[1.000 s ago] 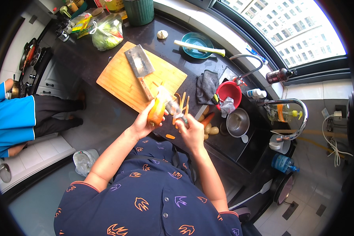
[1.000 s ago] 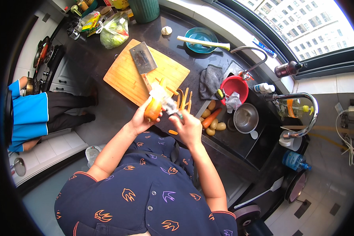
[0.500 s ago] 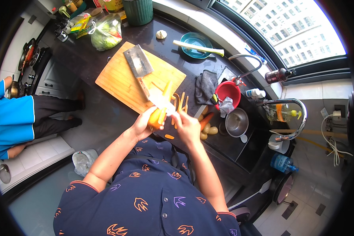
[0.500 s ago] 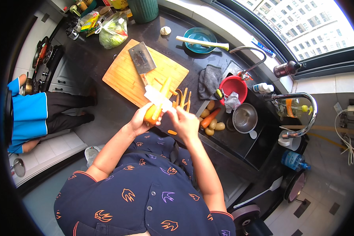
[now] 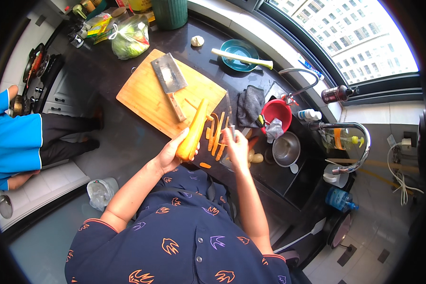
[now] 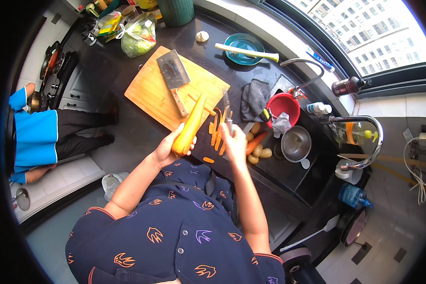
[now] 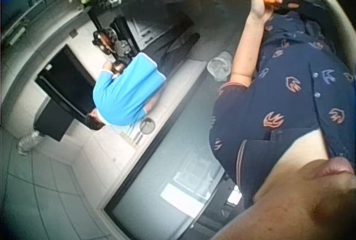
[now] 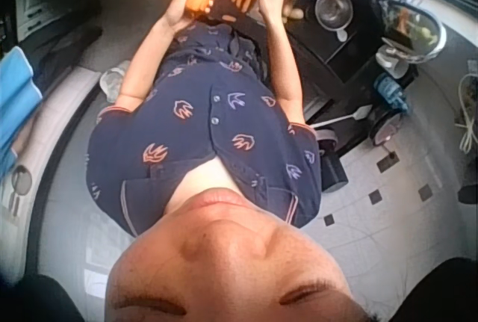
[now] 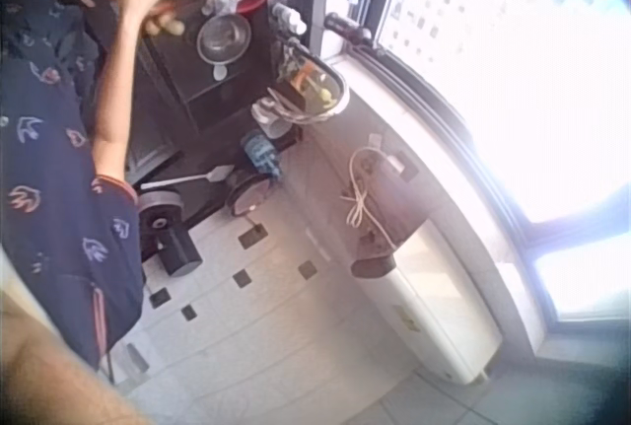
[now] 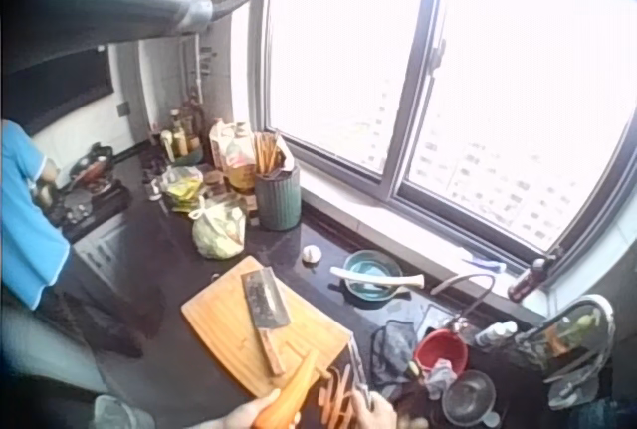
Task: The person peels a carrot using a vegetable peeler over a kitchen sink. The person holds the carrot in one hand and the peeler in the other, removing the skin in long strips. The peeled carrot is placed on a wooden cutting board next to a cleaver.
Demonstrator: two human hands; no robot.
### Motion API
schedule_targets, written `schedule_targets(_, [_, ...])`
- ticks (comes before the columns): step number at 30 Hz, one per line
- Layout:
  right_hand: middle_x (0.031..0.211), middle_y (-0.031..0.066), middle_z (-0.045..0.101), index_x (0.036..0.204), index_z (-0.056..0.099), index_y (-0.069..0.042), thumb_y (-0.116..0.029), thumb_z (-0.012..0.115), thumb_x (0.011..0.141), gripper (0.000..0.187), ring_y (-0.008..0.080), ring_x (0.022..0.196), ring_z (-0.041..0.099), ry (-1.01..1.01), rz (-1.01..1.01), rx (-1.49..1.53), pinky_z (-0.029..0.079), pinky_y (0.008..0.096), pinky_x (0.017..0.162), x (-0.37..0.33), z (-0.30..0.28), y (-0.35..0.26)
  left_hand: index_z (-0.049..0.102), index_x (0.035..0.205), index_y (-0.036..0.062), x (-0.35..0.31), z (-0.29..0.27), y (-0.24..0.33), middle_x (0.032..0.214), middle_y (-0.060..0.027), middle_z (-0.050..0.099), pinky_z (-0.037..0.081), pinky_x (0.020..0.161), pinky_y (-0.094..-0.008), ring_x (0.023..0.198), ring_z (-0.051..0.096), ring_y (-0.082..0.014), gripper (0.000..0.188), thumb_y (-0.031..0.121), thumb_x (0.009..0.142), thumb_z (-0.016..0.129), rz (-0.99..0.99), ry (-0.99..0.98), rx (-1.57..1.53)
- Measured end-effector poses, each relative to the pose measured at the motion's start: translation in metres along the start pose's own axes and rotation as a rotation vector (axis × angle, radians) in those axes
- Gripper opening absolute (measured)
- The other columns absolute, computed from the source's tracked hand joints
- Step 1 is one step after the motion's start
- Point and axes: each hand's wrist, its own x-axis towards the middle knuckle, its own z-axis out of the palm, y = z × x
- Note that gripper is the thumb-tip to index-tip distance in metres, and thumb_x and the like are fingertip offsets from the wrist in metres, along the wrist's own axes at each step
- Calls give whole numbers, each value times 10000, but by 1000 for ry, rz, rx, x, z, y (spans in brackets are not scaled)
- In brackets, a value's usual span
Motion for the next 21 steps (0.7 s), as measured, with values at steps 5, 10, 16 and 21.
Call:
schedule_targets(5, [803, -16, 644, 1078, 681, -30, -271, 769, 909, 307, 39, 653, 522, -153, 48, 246, 379, 200, 574, -34, 38, -48, 377, 1514, 89, 7, 16, 0, 1170, -52, 588, 530, 818, -265, 1041, 588, -105, 611, 373, 1018, 593, 100, -81, 159])
schedule_targets(10, [800, -8, 656, 1012, 684, -27, -178, 808, 865, 244, 46, 623, 540, -104, 182, 292, 406, 200, 548, -27, 19, -39, 409, 1465, 54, 7, 7, 3, 1147, -82, 614, 572, 764, -292, 951, 647, -149, 604, 361, 985, 609, 29, -100, 92])
schedule_targets(16, [843, 86, 727, 995, 709, -4, -197, 824, 837, 275, 167, 776, 694, 63, 24, -141, 535, 304, 739, 0, -7, 28, 496, 1378, 23, 11, 0, 4, 1105, -103, 651, 605, 740, -304, 935, 674, -161, 501, 404, 1052, 492, -24, -28, -133])
schedule_targets(21, [723, 127, 673, 1024, 698, -40, -303, 770, 883, 307, 236, 667, 662, 202, -108, -343, 515, 356, 665, -14, -8, 16, 522, 1341, 54, 19, -7, -3, 1084, -90, 656, 603, 752, -313, 897, 674, -162, 476, 434, 1074, 422, 9, -18, -149])
